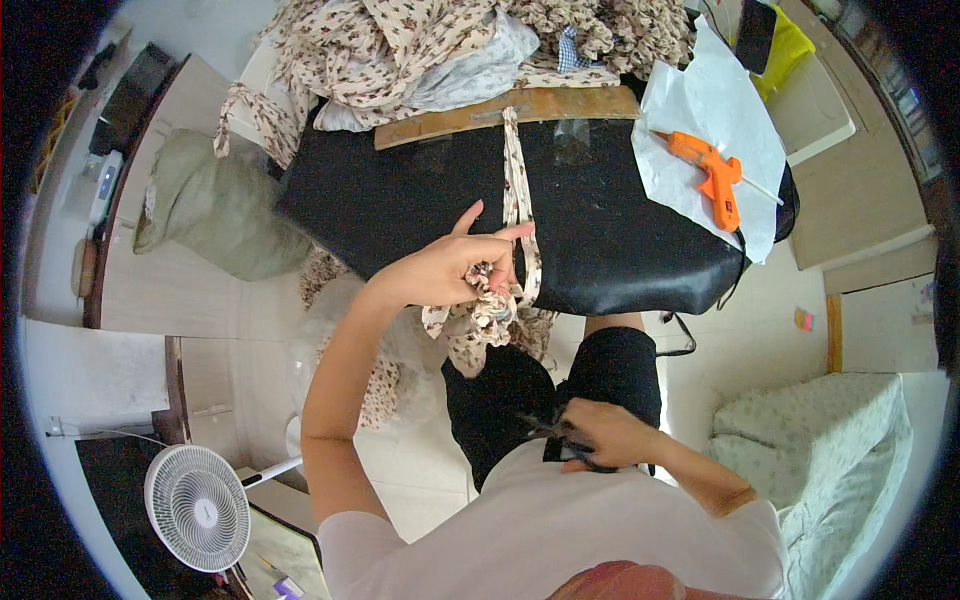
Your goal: Creating decorative fabric items by cutting, folding, and gluing fabric strips together using a glue gun.
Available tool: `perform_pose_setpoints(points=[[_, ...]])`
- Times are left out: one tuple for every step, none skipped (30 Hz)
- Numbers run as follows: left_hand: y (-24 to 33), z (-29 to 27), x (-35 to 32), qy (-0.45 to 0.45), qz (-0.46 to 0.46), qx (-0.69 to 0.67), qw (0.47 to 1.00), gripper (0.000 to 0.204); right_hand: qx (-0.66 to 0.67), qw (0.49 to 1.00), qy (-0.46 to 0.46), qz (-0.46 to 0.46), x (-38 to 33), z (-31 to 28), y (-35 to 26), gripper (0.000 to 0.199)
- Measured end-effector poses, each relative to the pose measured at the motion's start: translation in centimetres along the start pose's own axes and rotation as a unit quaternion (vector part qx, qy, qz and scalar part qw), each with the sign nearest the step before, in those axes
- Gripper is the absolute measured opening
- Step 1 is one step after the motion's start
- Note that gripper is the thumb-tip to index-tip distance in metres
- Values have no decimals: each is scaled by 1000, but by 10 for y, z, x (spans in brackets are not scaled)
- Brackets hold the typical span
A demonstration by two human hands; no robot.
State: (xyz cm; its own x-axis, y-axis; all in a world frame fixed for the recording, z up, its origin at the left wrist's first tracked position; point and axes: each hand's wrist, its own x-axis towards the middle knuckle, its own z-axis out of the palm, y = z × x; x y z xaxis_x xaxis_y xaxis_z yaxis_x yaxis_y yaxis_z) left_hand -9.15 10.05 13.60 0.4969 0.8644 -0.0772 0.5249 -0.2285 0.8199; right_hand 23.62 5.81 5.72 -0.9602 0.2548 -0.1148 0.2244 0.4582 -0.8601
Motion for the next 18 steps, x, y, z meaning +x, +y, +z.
perform_pose_setpoints(points=[[0, 3, -1, 4, 5, -9, 1000, 27, -21, 999, 11, -41, -6, -11, -2, 53], [-3, 3, 0, 7, 9, 3, 1000, 28, -29, 998, 45, -41, -9, -34, -3, 60], [-2, 6, -5, 8, 5, 2, 1000, 28, -89, 983, 144, -68, -11, -52, -7, 66], [0, 6, -6, 18, 10, -3, 1000, 28, -53, 985, 164, 0, -10, -72, -11, 71], [0, 6, -7, 27, 16, -7, 999, 28, -106, 965, 239, 26, -6, -90, -18, 73], [1, 9, -9, 37, 22, -3, 999, 30, -190, 946, 262, 30, 6, -113, -30, 64], [5, 15, -12, 37, 21, -1, 999, 30, -266, 909, 318, 40, 17, -126, -32, 54], [9, 23, -17, 79, 49, -31, 995, 30, -322, 881, 340, 65, 28, -136, -27, 46], [13, 32, -22, 118, 79, -62, 988, 31, -375, 848, 367, 72, 37, -143, -19, 40], [16, 43, -27, 150, 93, -87, 981, 34, -394, 836, 376, 73, 45, -151, -12, 40], [20, 56, -32, 189, 110, -74, 973, 34, -412, 824, 382, 74, 50, -155, -8, 41], [22, 71, -39, 231, 110, -99, 962, 33, -409, 828, 377, 71, 56, -154, -7, 41], [25, 87, -45, 272, 110, -124, 948, 32, -431, 806, 402, 46, 60, -153, -9, 40], [30, 103, -52, 306, 84, -174, 932, 30, -452, 784, 426, 21, 64, -150, -12, 40], [37, 116, -59, 342, 56, -221, 911, 29, -447, 791, 418, 15, 67, -142, -19, 40], [44, 121, -58, 374, 83, -224, 896, 28, -359, 841, 403, -47, 65, -131, -31, 40], [47, 129, -57, 378, 78, -226, 894, 28, -266, 878, 382, -106, 63, -119, -41, 41], [51, 135, -54, 413, 85, -237, 875, 27, -117, 940, 294, -127, 61, -105, -46, 39]])
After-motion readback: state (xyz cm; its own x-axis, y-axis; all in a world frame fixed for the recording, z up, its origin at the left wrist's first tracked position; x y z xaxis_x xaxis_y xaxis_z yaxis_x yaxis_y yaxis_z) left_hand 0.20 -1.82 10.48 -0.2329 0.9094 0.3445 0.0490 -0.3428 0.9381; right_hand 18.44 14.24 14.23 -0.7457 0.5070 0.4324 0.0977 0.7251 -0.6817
